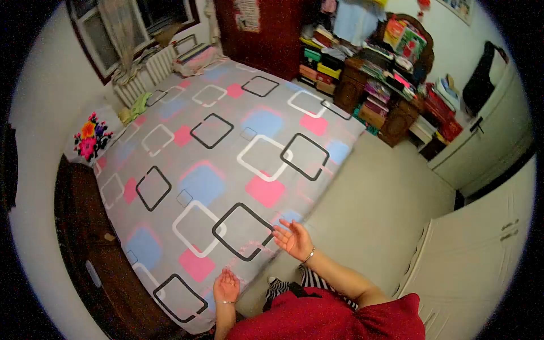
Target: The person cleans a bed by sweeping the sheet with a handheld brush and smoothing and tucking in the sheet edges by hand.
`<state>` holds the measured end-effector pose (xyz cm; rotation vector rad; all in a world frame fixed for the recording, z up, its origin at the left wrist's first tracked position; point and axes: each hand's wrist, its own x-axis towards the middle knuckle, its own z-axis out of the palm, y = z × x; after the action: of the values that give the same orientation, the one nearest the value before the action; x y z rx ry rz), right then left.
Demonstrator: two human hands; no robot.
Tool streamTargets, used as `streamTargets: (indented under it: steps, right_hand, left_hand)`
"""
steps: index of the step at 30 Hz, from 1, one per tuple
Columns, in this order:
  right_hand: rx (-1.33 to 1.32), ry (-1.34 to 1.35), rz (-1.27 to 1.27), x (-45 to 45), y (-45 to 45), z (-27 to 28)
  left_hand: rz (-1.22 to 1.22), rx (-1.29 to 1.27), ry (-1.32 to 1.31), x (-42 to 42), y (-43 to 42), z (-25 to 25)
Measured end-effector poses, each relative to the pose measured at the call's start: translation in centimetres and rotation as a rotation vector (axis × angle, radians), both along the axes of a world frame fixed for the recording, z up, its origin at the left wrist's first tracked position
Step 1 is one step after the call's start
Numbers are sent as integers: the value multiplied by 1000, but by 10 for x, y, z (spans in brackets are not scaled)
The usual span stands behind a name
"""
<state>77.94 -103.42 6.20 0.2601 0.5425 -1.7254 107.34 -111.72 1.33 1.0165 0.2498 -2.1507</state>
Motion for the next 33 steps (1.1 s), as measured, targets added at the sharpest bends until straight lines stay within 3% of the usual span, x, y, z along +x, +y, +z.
streamTargets:
  steps: [3,6,11,15,17,18,20,24,33]
  right_hand:
    - [-5,-35,-124,-40,36,8]
    - [-28,-81,-236,-83,77,4]
    - [-80,-139,-279,-170,140,-3]
    - [-134,-86,-357,-250,175,14]
    - [-189,-83,-401,-290,190,26]
    - [-196,-81,-476,-305,195,45]
    - [-267,-74,-602,-332,205,57]
    - [-285,-40,-816,-380,212,91]
    - [-400,94,-1082,-482,205,112]
  left_hand:
    - [-163,-67,47,-54,-9,16]
    - [-211,-114,55,-122,-9,-2]
    - [-359,-63,70,-263,27,20]
    - [-374,-35,242,-373,81,54]
    - [-407,17,540,-420,104,66]
    - [-487,-6,678,-446,111,70]
    - [-564,-94,496,-495,131,101]
    - [-767,-122,654,-592,141,146]
    - [-1001,-40,863,-752,137,158]
